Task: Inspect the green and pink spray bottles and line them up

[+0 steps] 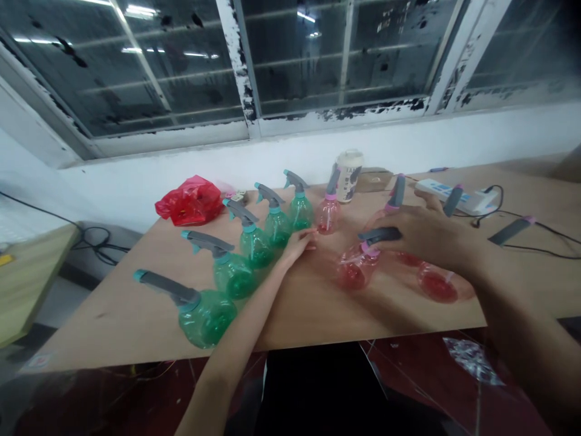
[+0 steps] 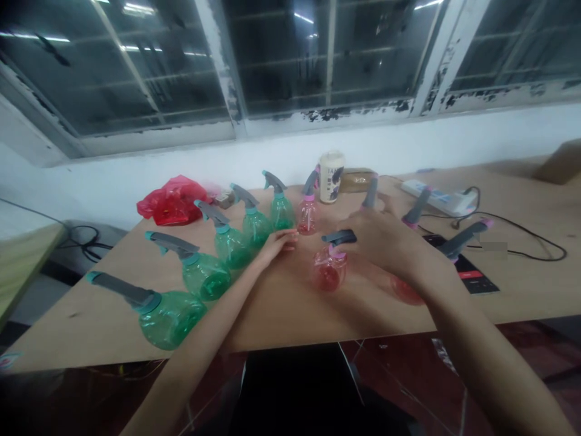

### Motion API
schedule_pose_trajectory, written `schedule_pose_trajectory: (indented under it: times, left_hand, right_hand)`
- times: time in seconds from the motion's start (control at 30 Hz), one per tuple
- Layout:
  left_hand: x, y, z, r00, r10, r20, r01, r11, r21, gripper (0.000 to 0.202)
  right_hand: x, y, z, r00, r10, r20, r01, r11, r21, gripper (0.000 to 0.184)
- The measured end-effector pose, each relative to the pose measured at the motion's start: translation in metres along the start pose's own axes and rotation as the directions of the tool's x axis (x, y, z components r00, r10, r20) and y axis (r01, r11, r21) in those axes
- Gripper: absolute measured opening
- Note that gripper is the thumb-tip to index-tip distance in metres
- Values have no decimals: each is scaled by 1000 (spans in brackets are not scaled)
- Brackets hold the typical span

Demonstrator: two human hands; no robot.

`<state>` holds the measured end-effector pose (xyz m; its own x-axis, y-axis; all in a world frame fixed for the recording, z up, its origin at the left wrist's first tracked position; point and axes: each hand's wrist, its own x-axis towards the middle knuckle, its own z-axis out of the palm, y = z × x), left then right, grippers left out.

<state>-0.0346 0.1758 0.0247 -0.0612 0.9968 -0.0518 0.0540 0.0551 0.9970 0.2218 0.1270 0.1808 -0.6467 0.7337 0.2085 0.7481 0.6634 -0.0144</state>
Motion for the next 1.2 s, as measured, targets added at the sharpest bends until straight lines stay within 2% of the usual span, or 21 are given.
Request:
schedule_pose_trajectory:
  times: [0.13,0.37,0.57,0.77,0.93,1.07,1.2]
  left_hand:
    - [11,-1,-10,1000,-4,-11,4,1000,-11,24]
    - [27,-4,-14,998,2,-66,-2,1000,-5,32]
    - [32,-2,-23,996,20,-91,-19,1000,9,40]
    - [35,1,-39,994,25,-108,-21,999,35,38]
    - [42,2,-51,995,25,-97,-18,997,77,38]
    - [46,-1,-55,996,42,-80,-32,991,130,40]
    - [39,-4,-51,994,90,-64,-74,972,221,37]
  right_hand:
    - [-4,4,1,999,-30,-29,29,999,-25,19]
    - [-5,1,-1,995,-62,-78,59,997,-43,22]
    - [-5,-5,-4,1000,-22,-14,21,996,-82,23]
    - [-8,-4,-3,999,-24,-49,22,999,-31,24]
    - [-7,-1,2,999,-15,-44,12,997,-76,25]
    - [-7,0,7,993,-52,-110,40,994,-102,21]
    - [-1,2,11,984,-81,-161,68,994,-84,18]
